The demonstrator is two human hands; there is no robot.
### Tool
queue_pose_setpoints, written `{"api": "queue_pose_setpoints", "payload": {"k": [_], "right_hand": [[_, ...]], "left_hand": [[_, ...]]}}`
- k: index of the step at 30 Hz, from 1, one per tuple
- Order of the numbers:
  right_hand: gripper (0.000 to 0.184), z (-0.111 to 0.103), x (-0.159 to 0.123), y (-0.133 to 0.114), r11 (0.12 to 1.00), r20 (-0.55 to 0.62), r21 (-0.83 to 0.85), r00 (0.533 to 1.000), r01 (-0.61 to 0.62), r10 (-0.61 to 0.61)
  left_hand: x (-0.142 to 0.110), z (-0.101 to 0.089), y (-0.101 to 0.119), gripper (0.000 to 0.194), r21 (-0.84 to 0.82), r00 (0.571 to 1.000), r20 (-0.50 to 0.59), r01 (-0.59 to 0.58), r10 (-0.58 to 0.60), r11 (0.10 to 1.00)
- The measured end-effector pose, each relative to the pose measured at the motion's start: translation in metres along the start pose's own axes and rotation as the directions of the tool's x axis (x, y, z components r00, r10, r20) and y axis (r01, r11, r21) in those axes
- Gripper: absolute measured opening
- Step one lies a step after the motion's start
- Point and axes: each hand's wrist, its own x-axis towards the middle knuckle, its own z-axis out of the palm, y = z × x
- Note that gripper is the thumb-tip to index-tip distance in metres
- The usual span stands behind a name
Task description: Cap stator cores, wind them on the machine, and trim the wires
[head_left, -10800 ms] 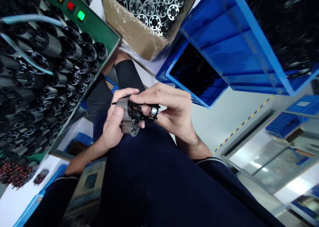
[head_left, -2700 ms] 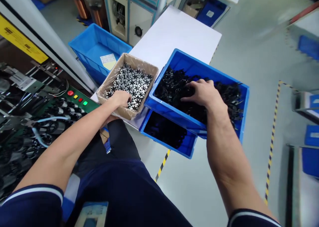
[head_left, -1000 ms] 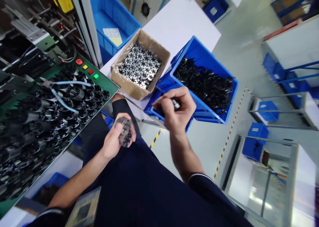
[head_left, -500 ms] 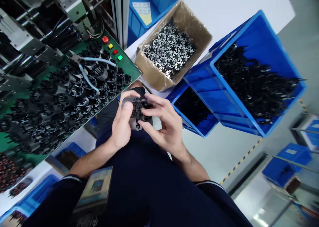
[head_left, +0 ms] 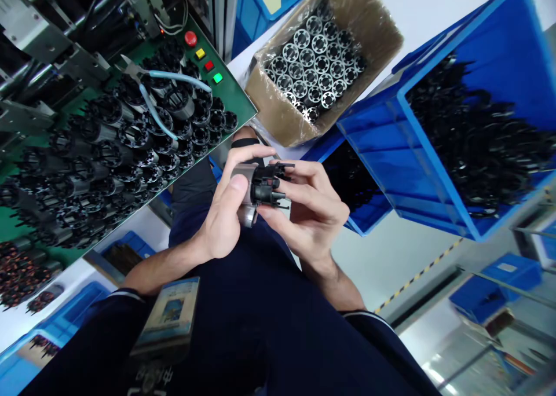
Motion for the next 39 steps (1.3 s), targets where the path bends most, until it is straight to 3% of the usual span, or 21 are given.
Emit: {"api": "queue_pose_setpoints", "payload": {"k": [7, 11, 15, 18, 23, 26, 29, 31, 33, 35, 37, 39], "right_hand": [[0.043, -0.012, -0.005, -0.006, 0.999, 0.044, -0.041, 0.999, 0.011, -0.009], [0.044, -0.007, -0.012, -0.002, 0.998, 0.021, -0.009, 0.998, 0.057, -0.057], [0.034, 0.001, -0.020, 0.000, 0.999, -0.023, 0.009, 0.999, 0.044, -0.044], [0.026, 0.005, -0.022, -0.001, 0.999, -0.049, -0.030, 0.999, 0.013, -0.014], [0.032, 0.002, -0.021, 0.003, 0.975, -0.151, -0.192, 0.978, 0.112, -0.142], [0.030, -0.004, -0.019, 0.005, 0.995, -0.032, -0.097, 0.999, -0.015, 0.012], [0.021, -0.006, -0.021, 0.010, 0.986, 0.083, 0.026, 0.983, -0.165, 0.163], [0.022, -0.004, -0.025, 0.017, 0.972, 0.041, 0.120, 0.979, -0.204, 0.200], [0.028, -0.004, -0.028, 0.024, 0.970, -0.089, 0.172, 0.978, -0.173, 0.190], [0.030, -0.006, -0.030, 0.027, 0.983, -0.183, 0.133, 0.972, -0.125, 0.149], [0.030, -0.010, -0.029, 0.023, 0.992, -0.143, 0.069, 0.983, -0.108, 0.117], [0.041, -0.011, -0.027, 0.014, 0.990, -0.039, 0.069, 0.992, -0.120, 0.123]], "left_hand": [[0.000, -0.013, -0.009, 0.054, 0.141, 0.976, 0.131, -0.194, 0.176, 0.971], [-0.002, -0.014, -0.002, 0.045, 0.166, 0.958, 0.237, -0.202, 0.160, 0.965], [-0.005, -0.010, -0.002, 0.044, 0.162, 0.959, 0.247, -0.182, 0.139, 0.970], [-0.004, -0.004, -0.006, 0.044, 0.118, 0.976, 0.197, -0.112, 0.087, 0.987], [-0.002, -0.001, -0.008, 0.030, 0.023, 0.984, 0.155, -0.094, 0.089, 0.995], [-0.004, -0.007, -0.009, 0.025, 0.122, 0.994, 0.110, -0.041, 0.027, 0.992], [-0.005, -0.009, -0.016, 0.032, 0.227, 0.986, 0.096, -0.152, 0.133, 0.962], [-0.003, -0.007, -0.022, 0.035, 0.236, 0.979, 0.008, -0.201, 0.205, 0.951], [0.004, -0.004, -0.025, 0.036, 0.120, 0.962, -0.168, -0.195, 0.213, 0.973], [0.014, -0.003, -0.024, 0.040, -0.079, 0.947, -0.311, -0.109, 0.079, 0.991], [0.023, -0.003, -0.018, 0.042, -0.236, 0.933, -0.356, -0.024, -0.063, 0.972], [0.027, -0.001, -0.010, 0.041, -0.259, 0.937, -0.344, -0.027, -0.066, 0.966]]}}
